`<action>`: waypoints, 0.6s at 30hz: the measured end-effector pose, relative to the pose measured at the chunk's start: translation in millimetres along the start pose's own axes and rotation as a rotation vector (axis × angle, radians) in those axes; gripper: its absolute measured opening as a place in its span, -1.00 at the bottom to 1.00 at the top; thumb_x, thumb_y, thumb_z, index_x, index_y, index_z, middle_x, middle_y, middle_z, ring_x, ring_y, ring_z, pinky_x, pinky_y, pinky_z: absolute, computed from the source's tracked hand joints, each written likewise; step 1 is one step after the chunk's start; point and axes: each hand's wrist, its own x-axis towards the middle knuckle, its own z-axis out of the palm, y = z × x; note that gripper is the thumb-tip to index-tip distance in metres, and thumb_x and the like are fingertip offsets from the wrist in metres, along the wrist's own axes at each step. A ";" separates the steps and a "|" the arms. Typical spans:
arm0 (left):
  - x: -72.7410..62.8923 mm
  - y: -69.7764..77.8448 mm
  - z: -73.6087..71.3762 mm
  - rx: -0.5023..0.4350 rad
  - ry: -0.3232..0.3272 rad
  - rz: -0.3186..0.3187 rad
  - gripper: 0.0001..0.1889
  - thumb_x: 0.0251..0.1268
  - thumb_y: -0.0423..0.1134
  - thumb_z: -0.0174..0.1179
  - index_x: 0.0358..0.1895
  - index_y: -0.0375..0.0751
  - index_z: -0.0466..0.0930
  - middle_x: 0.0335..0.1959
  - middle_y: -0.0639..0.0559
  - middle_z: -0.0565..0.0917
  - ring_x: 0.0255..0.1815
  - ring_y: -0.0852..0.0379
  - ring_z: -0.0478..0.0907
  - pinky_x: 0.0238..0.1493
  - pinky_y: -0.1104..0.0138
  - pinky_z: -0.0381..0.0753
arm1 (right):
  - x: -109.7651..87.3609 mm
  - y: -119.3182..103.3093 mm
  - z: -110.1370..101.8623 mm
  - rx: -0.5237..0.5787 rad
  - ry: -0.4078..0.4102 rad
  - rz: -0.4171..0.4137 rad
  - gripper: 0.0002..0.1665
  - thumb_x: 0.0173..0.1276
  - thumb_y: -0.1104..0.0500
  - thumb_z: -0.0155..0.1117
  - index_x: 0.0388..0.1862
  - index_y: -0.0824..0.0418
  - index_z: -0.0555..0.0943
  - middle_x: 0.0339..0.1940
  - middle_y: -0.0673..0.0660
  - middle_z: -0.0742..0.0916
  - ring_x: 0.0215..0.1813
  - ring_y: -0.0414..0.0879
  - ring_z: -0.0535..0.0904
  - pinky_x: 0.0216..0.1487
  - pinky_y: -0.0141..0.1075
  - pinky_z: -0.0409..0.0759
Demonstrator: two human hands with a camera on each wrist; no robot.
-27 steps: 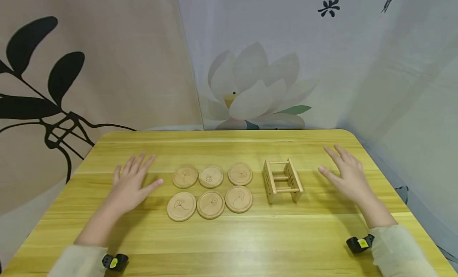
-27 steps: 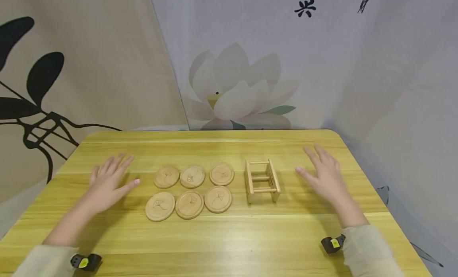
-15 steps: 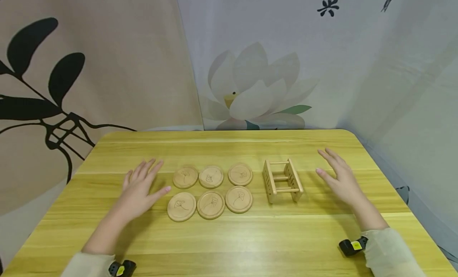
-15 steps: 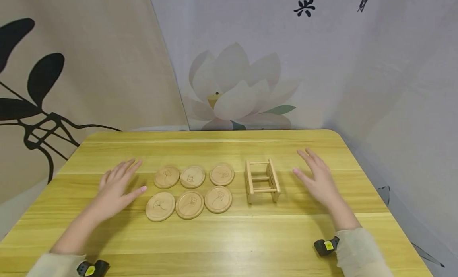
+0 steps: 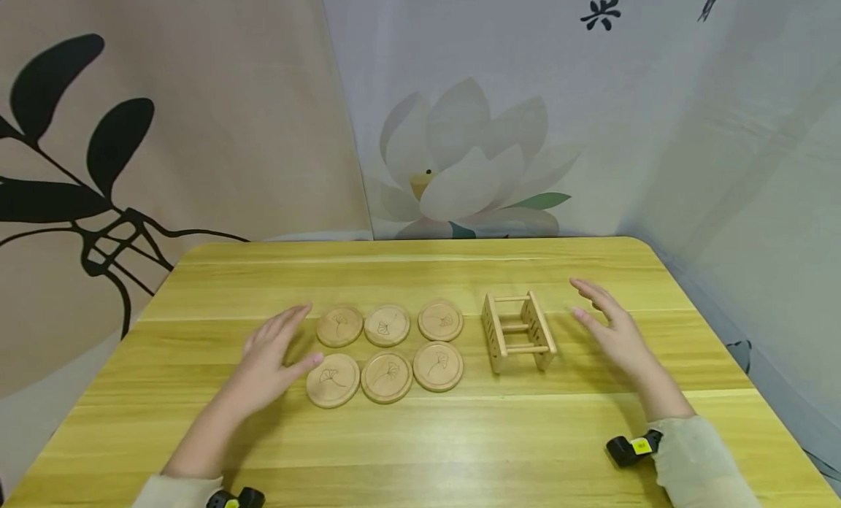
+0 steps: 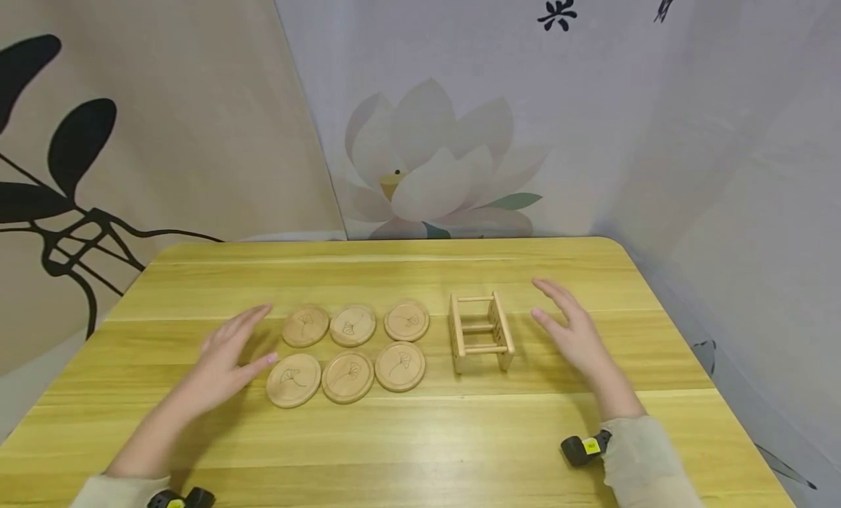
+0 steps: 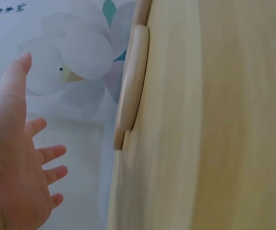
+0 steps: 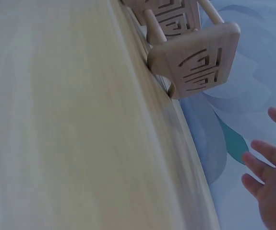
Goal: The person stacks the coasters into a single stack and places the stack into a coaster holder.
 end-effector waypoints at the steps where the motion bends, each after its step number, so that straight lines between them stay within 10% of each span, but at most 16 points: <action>1: -0.7 0.3 1.3 -0.013 -0.003 -0.005 -0.14 0.28 0.01 0.23 0.54 -0.04 -0.05 0.47 -0.27 0.07 0.41 -0.37 -0.02 0.27 -0.32 -0.23 | 0.3 0.7 1.2 0.005 -0.001 -0.003 -0.41 0.45 0.29 0.10 0.44 0.20 0.29 0.40 0.26 0.36 0.35 0.09 0.26 0.32 -0.25 0.18; 18: -12.8 -2.7 18.6 -0.189 -0.044 -0.049 -0.10 0.13 0.04 0.36 0.49 -0.12 0.10 0.42 -0.27 0.15 0.37 -0.39 0.04 0.10 -0.43 0.06 | 4.1 10.3 20.2 0.265 -0.137 0.092 -0.45 0.51 0.29 0.00 0.44 0.30 0.24 0.39 0.33 0.37 0.33 0.26 0.29 0.13 -0.55 0.34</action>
